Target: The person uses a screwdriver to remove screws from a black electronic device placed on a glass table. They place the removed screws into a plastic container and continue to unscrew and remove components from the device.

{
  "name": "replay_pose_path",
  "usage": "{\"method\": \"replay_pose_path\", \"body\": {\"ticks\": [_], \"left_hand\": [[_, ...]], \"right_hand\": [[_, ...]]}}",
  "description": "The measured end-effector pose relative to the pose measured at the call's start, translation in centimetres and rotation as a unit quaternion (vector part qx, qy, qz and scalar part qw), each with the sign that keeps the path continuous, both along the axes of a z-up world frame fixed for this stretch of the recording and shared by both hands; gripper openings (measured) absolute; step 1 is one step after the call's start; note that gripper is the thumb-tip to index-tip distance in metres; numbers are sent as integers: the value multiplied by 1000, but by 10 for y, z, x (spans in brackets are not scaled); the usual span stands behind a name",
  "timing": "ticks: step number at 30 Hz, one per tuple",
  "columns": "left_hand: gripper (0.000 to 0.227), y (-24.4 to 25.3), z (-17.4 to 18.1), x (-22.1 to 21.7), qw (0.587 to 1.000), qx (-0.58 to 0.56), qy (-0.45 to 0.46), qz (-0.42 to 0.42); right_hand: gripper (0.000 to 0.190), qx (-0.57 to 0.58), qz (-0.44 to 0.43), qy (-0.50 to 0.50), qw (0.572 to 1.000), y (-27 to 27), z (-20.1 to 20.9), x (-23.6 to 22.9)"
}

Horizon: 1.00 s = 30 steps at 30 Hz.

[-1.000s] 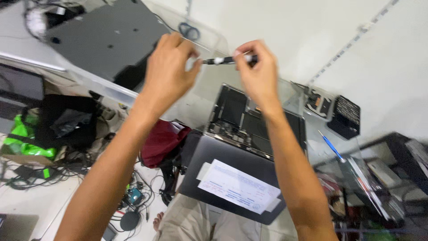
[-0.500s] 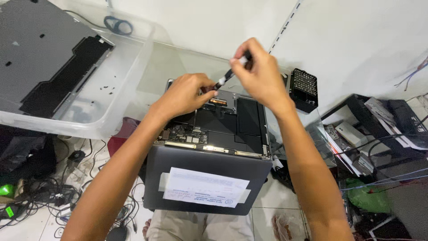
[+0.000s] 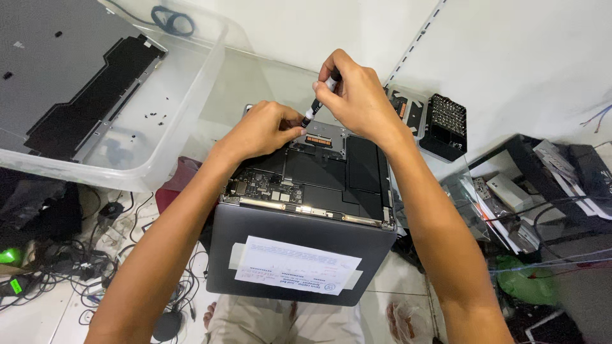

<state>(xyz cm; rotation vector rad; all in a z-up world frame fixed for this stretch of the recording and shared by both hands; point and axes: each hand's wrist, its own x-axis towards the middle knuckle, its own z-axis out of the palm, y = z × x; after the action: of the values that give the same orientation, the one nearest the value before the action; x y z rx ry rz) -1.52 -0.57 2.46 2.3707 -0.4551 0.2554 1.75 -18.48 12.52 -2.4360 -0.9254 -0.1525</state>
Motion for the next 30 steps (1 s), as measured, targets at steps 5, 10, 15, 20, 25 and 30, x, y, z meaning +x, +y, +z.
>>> {"method": "replay_pose_path", "body": {"ticks": [5, 10, 15, 20, 25, 30], "left_hand": [[27, -1, -2, 2, 1000, 2, -6, -5], [33, 0, -2, -1, 1000, 0, 6, -3], [25, 0, -6, 2, 1000, -5, -5, -2], [25, 0, -6, -1, 1000, -24, -11, -9], [33, 5, -7, -3, 998, -46, -9, -34], [23, 15, -5, -1, 977, -197, 51, -66]], "right_hand": [[11, -4, -1, 5, 1000, -1, -1, 3], [11, -11, -3, 6, 1000, 1, -2, 5], [12, -16, -4, 9, 1000, 2, -1, 3], [15, -30, 18, -9, 999, 2, 0, 6], [21, -89, 18, 11, 996, 5, 12, 4], [32, -127, 57, -34, 990, 9, 13, 16]]}}
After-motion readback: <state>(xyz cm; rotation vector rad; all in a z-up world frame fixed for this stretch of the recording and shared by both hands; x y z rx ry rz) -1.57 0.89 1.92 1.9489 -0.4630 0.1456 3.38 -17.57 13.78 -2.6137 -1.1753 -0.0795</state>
